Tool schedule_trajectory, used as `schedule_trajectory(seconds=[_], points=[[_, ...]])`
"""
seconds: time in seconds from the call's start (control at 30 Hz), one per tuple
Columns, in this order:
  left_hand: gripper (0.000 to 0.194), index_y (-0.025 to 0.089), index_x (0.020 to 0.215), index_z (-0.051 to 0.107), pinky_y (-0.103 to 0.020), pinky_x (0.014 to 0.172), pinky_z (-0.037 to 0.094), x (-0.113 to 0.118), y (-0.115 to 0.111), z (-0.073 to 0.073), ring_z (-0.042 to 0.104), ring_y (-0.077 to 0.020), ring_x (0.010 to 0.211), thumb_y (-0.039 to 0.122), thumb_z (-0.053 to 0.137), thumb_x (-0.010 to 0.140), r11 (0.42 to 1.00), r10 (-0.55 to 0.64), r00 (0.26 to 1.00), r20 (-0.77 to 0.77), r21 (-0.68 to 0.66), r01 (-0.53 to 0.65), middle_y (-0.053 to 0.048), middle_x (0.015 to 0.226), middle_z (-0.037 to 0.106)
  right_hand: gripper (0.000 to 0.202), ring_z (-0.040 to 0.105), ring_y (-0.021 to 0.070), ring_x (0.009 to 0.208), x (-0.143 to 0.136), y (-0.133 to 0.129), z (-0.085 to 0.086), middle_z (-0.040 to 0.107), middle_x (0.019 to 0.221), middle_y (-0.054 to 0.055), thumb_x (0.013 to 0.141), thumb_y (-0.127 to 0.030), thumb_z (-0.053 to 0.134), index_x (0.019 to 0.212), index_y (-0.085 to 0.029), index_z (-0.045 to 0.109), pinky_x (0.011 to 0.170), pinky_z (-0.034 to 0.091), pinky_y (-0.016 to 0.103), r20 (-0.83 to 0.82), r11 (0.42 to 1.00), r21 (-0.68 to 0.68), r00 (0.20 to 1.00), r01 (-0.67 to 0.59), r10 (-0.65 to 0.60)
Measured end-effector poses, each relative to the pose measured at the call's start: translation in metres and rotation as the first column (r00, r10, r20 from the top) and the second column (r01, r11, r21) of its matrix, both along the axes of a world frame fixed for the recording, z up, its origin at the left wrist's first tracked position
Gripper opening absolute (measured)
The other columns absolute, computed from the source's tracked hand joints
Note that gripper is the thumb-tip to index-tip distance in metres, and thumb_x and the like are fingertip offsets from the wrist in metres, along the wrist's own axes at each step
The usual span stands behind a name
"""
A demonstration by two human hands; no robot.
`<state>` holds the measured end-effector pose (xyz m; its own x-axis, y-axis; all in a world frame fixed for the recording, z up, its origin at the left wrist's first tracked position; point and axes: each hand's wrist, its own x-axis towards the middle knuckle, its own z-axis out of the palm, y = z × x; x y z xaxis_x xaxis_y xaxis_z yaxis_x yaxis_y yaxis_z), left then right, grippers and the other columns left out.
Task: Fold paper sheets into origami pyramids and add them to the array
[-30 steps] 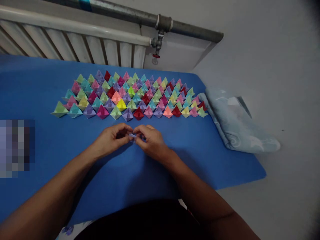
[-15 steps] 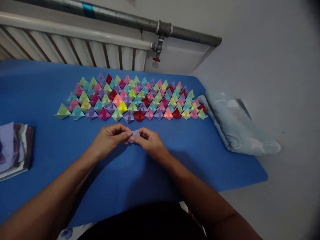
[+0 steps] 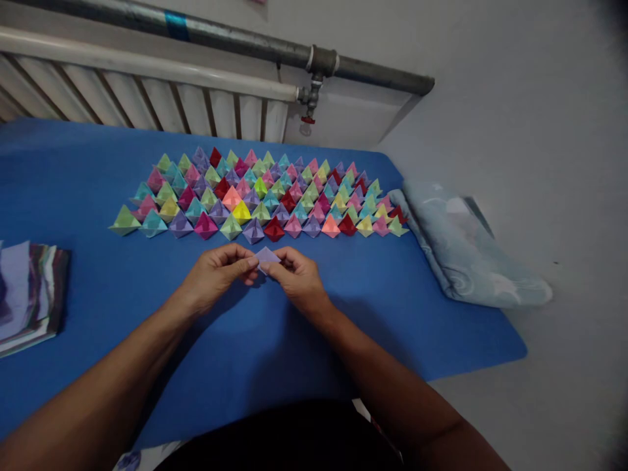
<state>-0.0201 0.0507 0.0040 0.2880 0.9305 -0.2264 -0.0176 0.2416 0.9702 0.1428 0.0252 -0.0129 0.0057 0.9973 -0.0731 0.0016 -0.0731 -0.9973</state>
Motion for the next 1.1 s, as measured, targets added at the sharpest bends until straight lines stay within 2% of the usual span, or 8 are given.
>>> schedule_trajectory(seconds=[0.33, 0.5, 0.6, 0.67, 0.77, 0.9, 1.0, 1.1], points=[[0.033, 0.019, 0.073, 0.068, -0.031, 0.064, 0.053, 0.007, -0.006, -0.01, 0.065, -0.0155, 0.059, 0.043, 0.087, 0.063, 0.998, 0.065, 0.993, 0.094, 0.02, -0.067, -0.001, 0.063, 0.069, 0.025, 0.041, 0.0078, 0.051, 0.004, 0.004, 0.0, 0.048, 0.055, -0.007, 0.073, -0.041, 0.069, 0.067, -0.02, 0.058, 0.049, 0.033, 0.022, -0.048, 1.0, -0.008, 0.999, -0.008, 0.008], [0.031, 0.019, 0.075, 0.067, -0.032, 0.066, 0.054, 0.009, -0.007, -0.013, 0.065, -0.0161, 0.061, 0.042, 0.086, 0.064, 0.996, 0.078, 0.991, 0.107, 0.03, -0.082, 0.0, 0.066, 0.069, 0.024, 0.045, 0.0086, 0.053, 0.001, 0.004, -0.001, 0.051, 0.059, -0.007, 0.07, -0.042, 0.07, 0.076, -0.021, 0.06, 0.053, 0.037, 0.023, -0.096, 0.999, -0.015, 0.995, -0.037, 0.035], [0.027, 0.02, 0.077, 0.067, -0.033, 0.069, 0.055, 0.007, -0.006, -0.018, 0.065, -0.0166, 0.064, 0.041, 0.08, 0.069, 0.997, 0.025, 0.999, 0.039, 0.072, -0.027, -0.001, 0.068, 0.069, 0.02, 0.048, 0.0103, 0.057, 0.003, 0.005, -0.007, 0.053, 0.061, -0.005, 0.075, -0.041, 0.065, 0.073, -0.021, 0.06, 0.057, 0.039, 0.024, 0.011, 0.999, 0.024, 0.999, -0.031, 0.03], [0.023, 0.02, 0.083, 0.068, -0.034, 0.072, 0.054, 0.005, -0.005, -0.022, 0.066, -0.0174, 0.07, 0.04, 0.075, 0.074, 0.986, -0.004, 0.998, -0.056, 0.164, 0.013, -0.001, 0.074, 0.07, 0.016, 0.05, 0.0123, 0.062, 0.008, 0.006, -0.012, 0.056, 0.064, -0.003, 0.08, -0.036, 0.062, 0.073, -0.021, 0.061, 0.062, 0.04, 0.026, 0.229, 0.993, 0.119, 0.973, -0.018, -0.01], [0.021, 0.022, 0.097, 0.068, -0.036, 0.081, 0.054, 0.002, -0.004, -0.028, 0.066, -0.0196, 0.084, 0.036, 0.067, 0.081, 0.903, 0.066, 0.955, -0.29, 0.425, 0.067, -0.004, 0.091, 0.07, 0.013, 0.052, 0.0168, 0.074, 0.016, 0.01, -0.018, 0.061, 0.073, 0.002, 0.087, -0.025, 0.057, 0.076, -0.02, 0.064, 0.074, 0.041, 0.031, 0.632, 0.927, 0.347, 0.766, -0.145, -0.116], [0.017, 0.021, 0.103, 0.066, -0.04, 0.093, 0.051, 0.001, -0.003, -0.034, 0.062, -0.0231, 0.103, 0.026, 0.054, 0.092, 0.659, 0.206, 0.83, -0.518, 0.701, 0.274, -0.008, 0.106, 0.067, 0.021, 0.051, 0.0222, 0.083, 0.021, 0.014, -0.018, 0.065, 0.082, 0.009, 0.095, -0.021, 0.05, 0.081, -0.018, 0.066, 0.08, 0.038, 0.035, 0.889, 0.833, 0.362, 0.423, -0.418, -0.174], [0.017, 0.019, 0.1, 0.064, -0.04, 0.091, 0.051, 0.002, -0.004, -0.039, 0.061, -0.0242, 0.101, 0.019, 0.048, 0.094, 0.554, 0.235, 0.768, -0.596, 0.731, 0.398, -0.009, 0.107, 0.067, 0.022, 0.05, 0.024, 0.085, 0.017, 0.011, -0.017, 0.065, 0.085, 0.01, 0.097, -0.024, 0.05, 0.086, -0.018, 0.067, 0.078, 0.036, 0.037, 0.945, 0.808, 0.29, 0.29, -0.514, -0.155], [0.019, 0.017, 0.089, 0.064, -0.039, 0.082, 0.051, 0.001, -0.005, -0.042, 0.061, -0.0239, 0.088, 0.017, 0.045, 0.094, 0.55, 0.209, 0.661, -0.721, 0.645, 0.531, -0.009, 0.094, 0.066, 0.021, 0.049, 0.0245, 0.085, 0.013, 0.004, -0.015, 0.066, 0.088, 0.01, 0.098, -0.023, 0.05, 0.089, -0.018, 0.068, 0.077, 0.035, 0.038, 0.961, 0.804, 0.246, 0.245, -0.541, -0.128]])
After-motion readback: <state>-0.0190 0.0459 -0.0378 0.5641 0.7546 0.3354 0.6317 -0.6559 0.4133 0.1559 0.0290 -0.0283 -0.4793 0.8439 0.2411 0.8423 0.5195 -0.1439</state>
